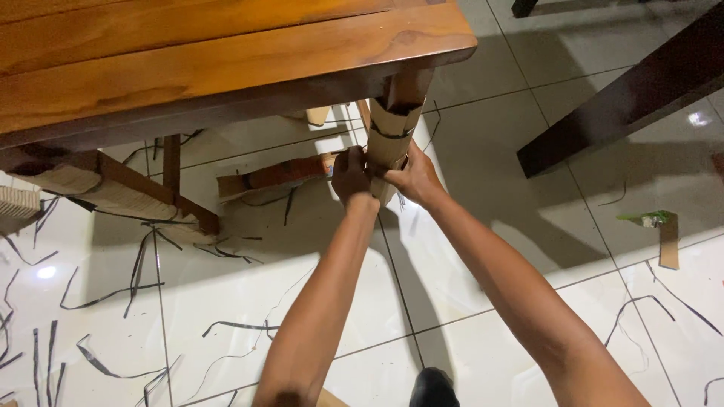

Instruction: Wrapping wooden stool legs with cardboard and plastic strips for protection

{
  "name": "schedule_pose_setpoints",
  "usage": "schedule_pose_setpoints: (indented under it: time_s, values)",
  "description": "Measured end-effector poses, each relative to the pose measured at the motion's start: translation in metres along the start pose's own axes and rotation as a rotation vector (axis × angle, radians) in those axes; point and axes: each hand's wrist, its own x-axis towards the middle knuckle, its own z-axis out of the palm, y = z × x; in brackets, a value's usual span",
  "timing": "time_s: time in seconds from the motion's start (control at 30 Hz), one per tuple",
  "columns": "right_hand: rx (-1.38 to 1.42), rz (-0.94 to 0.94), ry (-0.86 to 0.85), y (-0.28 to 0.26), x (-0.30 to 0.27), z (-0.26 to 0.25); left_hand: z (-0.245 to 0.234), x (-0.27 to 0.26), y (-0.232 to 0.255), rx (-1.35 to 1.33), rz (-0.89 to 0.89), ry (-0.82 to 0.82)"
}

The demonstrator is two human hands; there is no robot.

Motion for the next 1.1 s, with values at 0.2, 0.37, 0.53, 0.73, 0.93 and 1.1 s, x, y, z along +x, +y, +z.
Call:
schedule_pose_setpoints:
  time_s: [0.2, 0.37, 0.53, 0.73, 0.93, 1.1]
  values:
    - [-0.173, -0.113, 0.208, 0.019, -0.018, 0.014, -0.004, -0.075, 0.04, -0.103, 0.182, -0.059]
    - [-0.215, -0.211, 0.313, 0.008, -0.042, 0.014, -0.028, -0.06, 0.012, 0.615, 0.875, -0.144]
    - [-0.203, -0.115, 0.349, 0.02, -0.058, 0.014, -0.018, -0.064, -0.004, 0.22, 0.156, -0.011]
    - [-0.209, -0.019, 0.286, 0.031, -0.066, 0.009, -0.017, -0.05, -0.039, -0.318, -0.126, -0.159]
    - [-0.257, 0.057, 0.199, 0.028, -0.066, 0.005, -0.015, -0.05, -0.051, -0.409, -0.121, -0.187]
    - [-0.382, -0.012, 0.084, 0.002, -0.068, 0.006, 0.009, -0.109, 0.043, -0.138, -0.106, -0.114]
